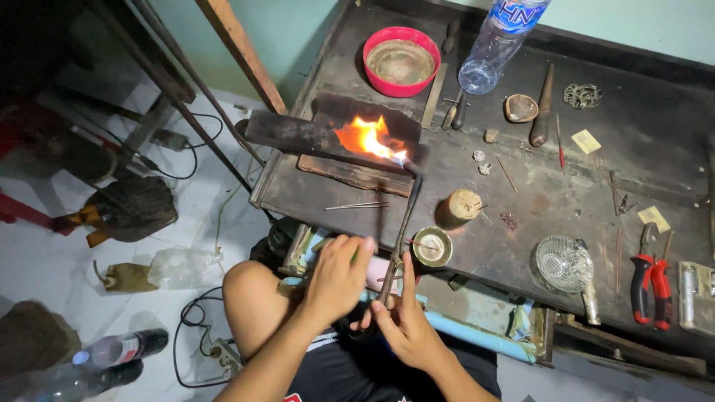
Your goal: The person is assembling small metal jewelry components and then using a blowtorch to solder them together on a workbench.
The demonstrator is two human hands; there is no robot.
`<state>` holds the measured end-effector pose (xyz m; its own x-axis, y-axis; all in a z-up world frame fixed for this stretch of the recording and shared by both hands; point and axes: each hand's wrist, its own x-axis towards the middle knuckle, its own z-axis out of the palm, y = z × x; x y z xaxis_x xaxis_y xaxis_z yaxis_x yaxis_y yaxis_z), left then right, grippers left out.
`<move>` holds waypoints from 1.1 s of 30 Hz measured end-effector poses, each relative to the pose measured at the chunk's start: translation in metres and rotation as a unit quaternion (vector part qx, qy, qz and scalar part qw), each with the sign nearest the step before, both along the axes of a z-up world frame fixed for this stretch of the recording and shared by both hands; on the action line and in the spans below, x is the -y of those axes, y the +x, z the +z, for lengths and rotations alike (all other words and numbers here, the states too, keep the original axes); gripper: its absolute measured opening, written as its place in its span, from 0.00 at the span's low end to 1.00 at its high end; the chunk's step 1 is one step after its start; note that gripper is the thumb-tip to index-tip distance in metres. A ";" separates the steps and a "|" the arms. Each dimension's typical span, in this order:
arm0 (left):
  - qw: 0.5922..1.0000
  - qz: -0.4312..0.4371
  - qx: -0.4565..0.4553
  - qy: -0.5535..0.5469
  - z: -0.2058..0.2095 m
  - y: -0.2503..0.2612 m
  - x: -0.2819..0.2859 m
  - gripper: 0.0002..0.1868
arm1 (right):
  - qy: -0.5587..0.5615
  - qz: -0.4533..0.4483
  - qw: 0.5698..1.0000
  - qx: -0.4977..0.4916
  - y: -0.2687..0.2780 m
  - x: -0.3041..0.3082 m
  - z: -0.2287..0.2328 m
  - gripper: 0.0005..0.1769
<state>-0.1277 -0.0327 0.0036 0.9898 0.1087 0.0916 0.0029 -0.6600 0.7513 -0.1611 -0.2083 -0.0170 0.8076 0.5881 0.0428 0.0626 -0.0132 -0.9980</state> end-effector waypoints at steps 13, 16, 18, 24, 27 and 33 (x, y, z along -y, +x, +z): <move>0.974 0.065 0.194 -0.096 0.028 -0.041 0.004 0.12 | -0.111 0.059 0.990 0.057 0.011 -0.007 0.021 0.59; 0.971 0.102 0.207 -0.067 0.028 -0.044 -0.004 0.20 | -0.077 0.021 0.996 0.036 0.014 0.024 0.024 0.49; 0.954 0.133 0.178 -0.203 0.020 -0.047 -0.005 0.18 | -0.051 -0.136 0.989 0.039 0.015 0.054 0.005 0.26; 0.944 0.106 0.186 -0.251 0.018 -0.044 0.003 0.16 | -0.037 -0.220 0.974 0.034 0.025 0.092 -0.024 0.14; 0.957 0.098 0.173 -0.213 0.023 -0.044 0.005 0.17 | -0.041 -0.222 0.973 0.058 0.024 0.092 -0.020 0.09; 0.959 0.120 0.179 -0.181 0.023 -0.044 0.007 0.16 | -0.047 -0.216 0.974 0.057 0.027 0.095 -0.020 0.09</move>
<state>-0.1715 -0.0394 0.0268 0.8441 0.4190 0.3346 -0.1793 -0.3674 0.9126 -0.1344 -0.3035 -0.0374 0.9735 0.2010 0.1093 0.1414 -0.1529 -0.9781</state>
